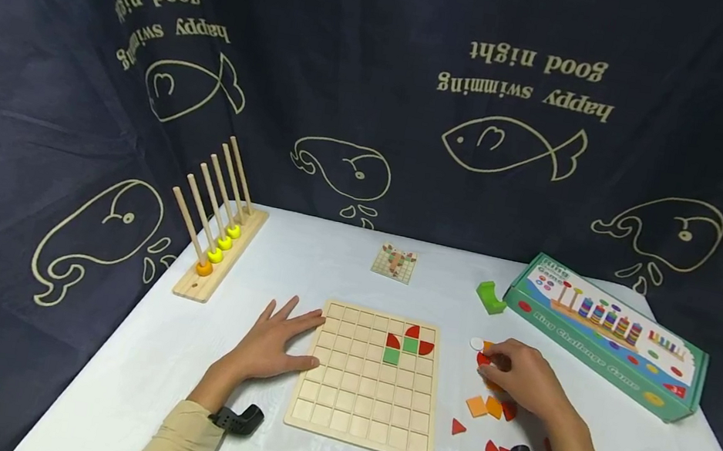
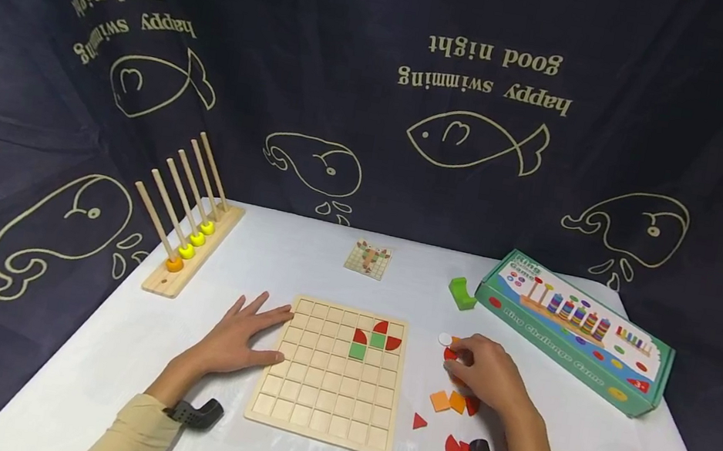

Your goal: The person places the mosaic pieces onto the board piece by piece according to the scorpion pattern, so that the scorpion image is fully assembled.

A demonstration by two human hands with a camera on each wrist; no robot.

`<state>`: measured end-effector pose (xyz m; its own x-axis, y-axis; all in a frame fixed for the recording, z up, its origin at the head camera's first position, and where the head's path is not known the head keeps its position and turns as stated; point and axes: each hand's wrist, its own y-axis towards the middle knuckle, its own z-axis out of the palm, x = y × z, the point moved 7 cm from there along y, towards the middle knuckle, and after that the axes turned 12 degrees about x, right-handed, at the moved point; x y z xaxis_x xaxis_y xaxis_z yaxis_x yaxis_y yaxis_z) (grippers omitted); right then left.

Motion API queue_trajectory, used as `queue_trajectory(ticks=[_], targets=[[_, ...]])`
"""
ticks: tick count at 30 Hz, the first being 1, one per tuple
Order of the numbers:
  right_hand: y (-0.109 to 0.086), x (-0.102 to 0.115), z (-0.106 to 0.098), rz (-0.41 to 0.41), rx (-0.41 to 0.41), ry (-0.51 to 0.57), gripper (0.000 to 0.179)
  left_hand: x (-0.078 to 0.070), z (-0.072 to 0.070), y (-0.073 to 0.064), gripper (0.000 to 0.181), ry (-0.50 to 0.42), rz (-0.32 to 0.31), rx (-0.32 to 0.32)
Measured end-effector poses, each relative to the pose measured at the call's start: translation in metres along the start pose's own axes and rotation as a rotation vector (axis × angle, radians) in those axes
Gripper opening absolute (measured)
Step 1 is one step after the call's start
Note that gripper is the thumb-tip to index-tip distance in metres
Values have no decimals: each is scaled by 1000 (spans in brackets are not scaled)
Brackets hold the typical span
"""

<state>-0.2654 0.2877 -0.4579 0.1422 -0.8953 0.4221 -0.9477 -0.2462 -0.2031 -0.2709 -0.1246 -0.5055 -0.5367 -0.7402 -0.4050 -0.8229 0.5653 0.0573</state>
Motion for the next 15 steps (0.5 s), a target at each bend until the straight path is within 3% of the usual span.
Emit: queue_trajectory(ticks=[5, 15], targets=[[4, 8, 4, -16, 10, -32, 30, 0, 1, 0, 76, 7, -9, 13], [3, 26, 8, -87, 39, 15, 28, 0, -2, -1, 76, 8, 0, 6]])
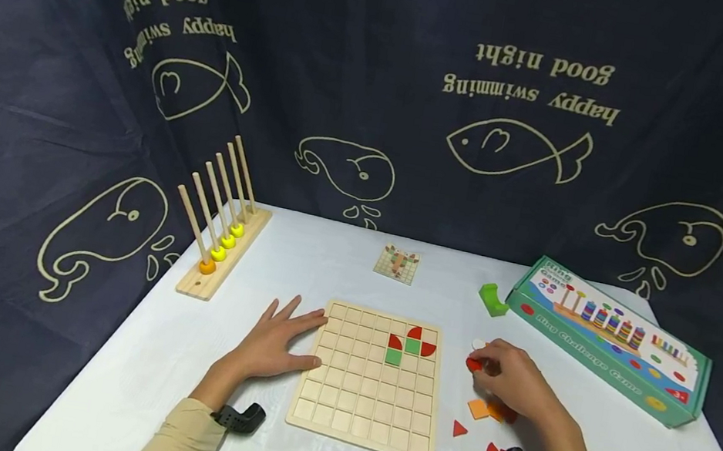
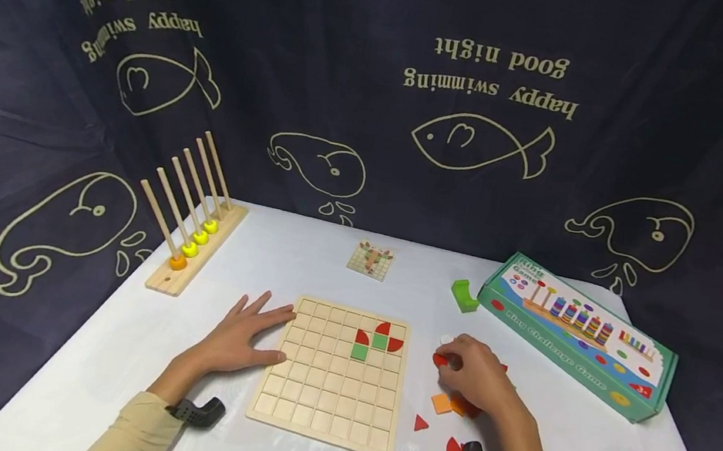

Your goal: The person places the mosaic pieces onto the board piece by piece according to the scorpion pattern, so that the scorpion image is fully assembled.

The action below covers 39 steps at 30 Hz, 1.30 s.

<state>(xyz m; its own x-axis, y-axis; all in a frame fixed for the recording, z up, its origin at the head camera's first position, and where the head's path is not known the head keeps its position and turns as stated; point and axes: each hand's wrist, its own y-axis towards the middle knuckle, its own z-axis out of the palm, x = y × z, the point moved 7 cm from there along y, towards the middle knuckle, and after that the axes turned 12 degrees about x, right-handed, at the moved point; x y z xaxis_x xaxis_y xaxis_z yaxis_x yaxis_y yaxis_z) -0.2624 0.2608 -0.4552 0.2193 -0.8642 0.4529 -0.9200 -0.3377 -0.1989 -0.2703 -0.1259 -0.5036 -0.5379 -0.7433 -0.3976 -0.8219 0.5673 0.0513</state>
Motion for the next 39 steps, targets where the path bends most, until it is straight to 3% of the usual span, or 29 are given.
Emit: queue_trajectory(ticks=[7, 19, 30, 39], targets=[[1, 22, 6, -83, 16, 20, 26, 1, 1, 1, 76, 7, 0, -9], [6, 57, 22, -155, 71, 42, 26, 1, 0, 2, 76, 2, -6, -1], [15, 96, 39, -333, 94, -5, 24, 2, 2, 1, 77, 9, -24, 20], [22, 119, 54, -403, 129, -52, 24, 0, 1, 0, 77, 2, -20, 20]])
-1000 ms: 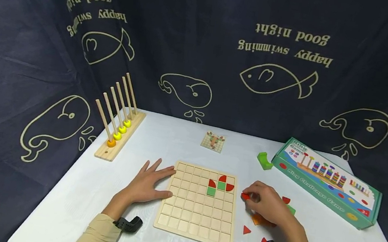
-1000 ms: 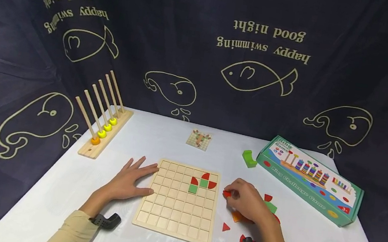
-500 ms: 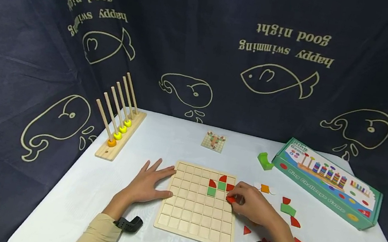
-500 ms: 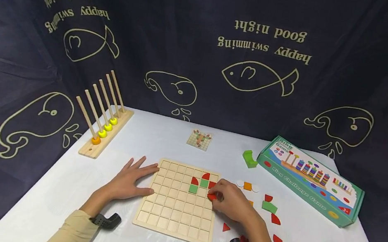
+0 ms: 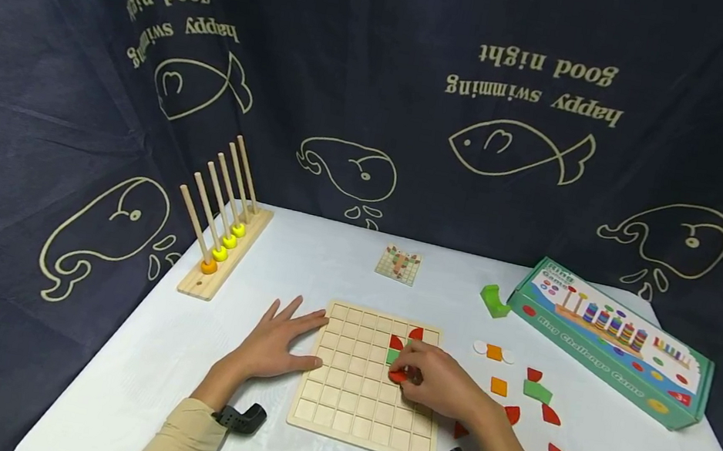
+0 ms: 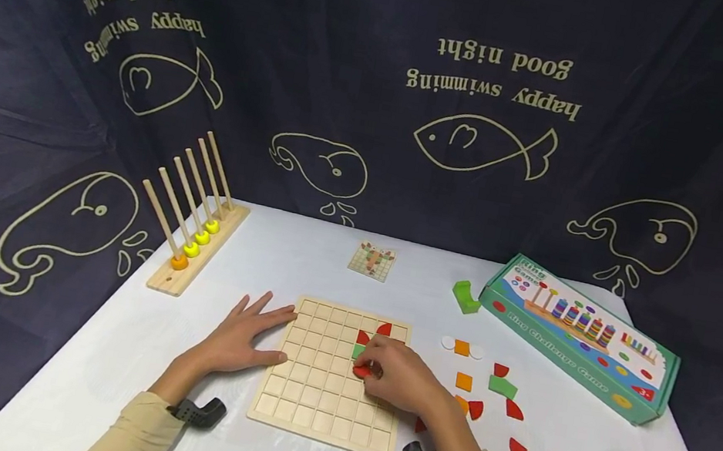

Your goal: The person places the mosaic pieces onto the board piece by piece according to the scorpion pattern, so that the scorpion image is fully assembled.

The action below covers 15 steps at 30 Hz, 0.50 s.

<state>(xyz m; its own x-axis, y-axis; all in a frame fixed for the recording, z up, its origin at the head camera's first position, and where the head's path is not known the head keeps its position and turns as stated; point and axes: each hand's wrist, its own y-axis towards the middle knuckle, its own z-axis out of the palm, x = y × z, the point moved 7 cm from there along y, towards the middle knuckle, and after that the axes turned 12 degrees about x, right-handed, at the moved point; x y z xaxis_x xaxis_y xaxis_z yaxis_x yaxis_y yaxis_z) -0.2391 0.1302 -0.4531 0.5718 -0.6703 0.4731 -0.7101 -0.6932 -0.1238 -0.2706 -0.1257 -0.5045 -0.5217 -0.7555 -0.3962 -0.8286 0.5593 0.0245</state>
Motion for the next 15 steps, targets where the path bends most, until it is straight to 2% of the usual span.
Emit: queue_trajectory(ticks=[7, 15], targets=[[4, 9, 4, -23, 21, -36, 24, 0, 0, 0, 77, 4, 3, -4], [6, 7, 1, 4, -76, -90, 20, 0, 0, 0, 77, 4, 6, -9]])
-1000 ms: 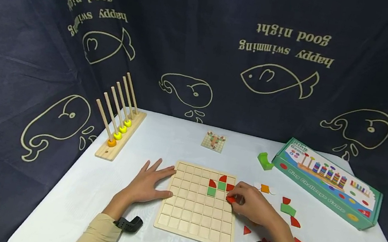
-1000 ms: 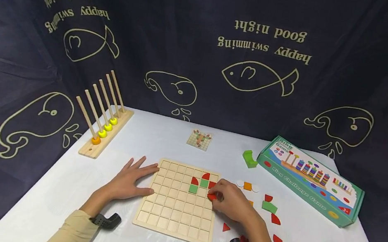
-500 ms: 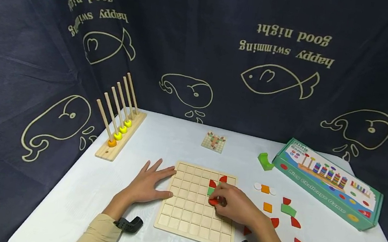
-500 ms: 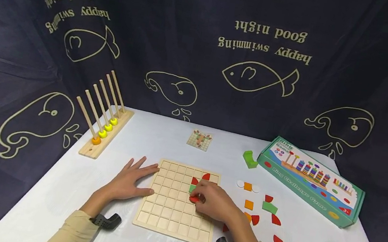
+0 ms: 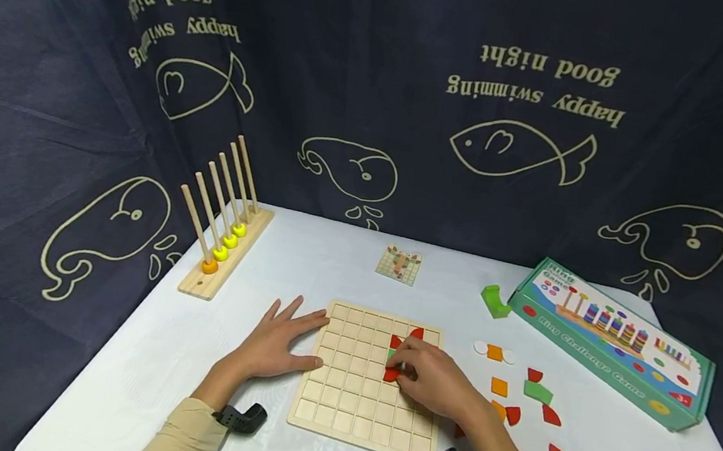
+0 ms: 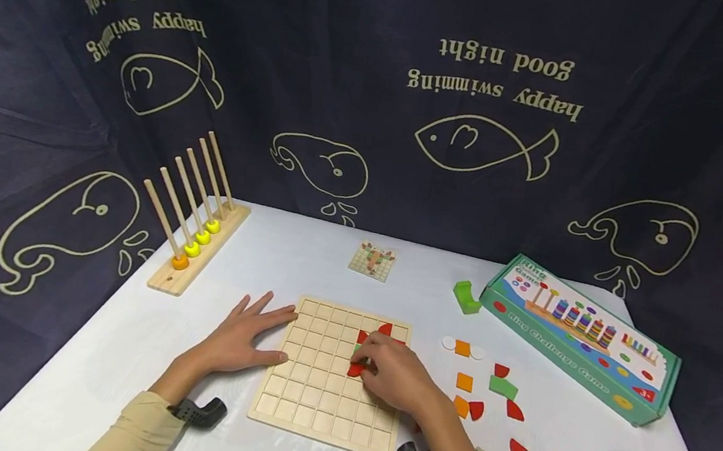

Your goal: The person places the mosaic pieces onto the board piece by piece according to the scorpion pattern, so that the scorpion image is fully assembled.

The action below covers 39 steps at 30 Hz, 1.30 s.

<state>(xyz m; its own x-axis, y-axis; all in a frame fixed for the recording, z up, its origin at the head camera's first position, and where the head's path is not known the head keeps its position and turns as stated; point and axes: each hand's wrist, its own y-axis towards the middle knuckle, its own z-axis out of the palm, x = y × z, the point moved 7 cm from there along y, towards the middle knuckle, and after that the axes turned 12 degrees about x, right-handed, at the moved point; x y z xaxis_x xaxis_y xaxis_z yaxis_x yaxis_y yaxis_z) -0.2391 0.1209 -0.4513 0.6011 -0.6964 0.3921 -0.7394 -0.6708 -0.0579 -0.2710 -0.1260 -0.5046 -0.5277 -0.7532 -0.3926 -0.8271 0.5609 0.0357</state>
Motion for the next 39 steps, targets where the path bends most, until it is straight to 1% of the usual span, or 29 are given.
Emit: queue_trajectory(ticks=[4, 10, 15, 21, 24, 29, 34, 39], targets=[[0, -1, 0, 19, -39, -32, 20, -1, 0, 0, 77, -9, 0, 3], [2, -3, -2, 58, -46, -52, 19, -2, -1, 0, 77, -7, -1, 5], [0, -5, -6, 63, -40, -34, 17, -1, 0, 0, 77, -1, -5, 10], [-8, -14, -14, 113, -37, 8, 16, -1, -2, 1, 77, 5, 0, -2], [-13, -19, -18, 122, -43, 27, 15, -1, -2, 1, 77, 2, -3, -1], [-23, -32, -25, 143, -76, 43, 15, 0, -1, 1, 77, -12, -11, 5], [-36, -51, -33, 221, -83, 103, 16, 0, -1, 0, 77, -14, -9, 5], [-48, -70, -41, 261, -105, 108, 17, 0, 0, 0, 77, -12, -11, 10]])
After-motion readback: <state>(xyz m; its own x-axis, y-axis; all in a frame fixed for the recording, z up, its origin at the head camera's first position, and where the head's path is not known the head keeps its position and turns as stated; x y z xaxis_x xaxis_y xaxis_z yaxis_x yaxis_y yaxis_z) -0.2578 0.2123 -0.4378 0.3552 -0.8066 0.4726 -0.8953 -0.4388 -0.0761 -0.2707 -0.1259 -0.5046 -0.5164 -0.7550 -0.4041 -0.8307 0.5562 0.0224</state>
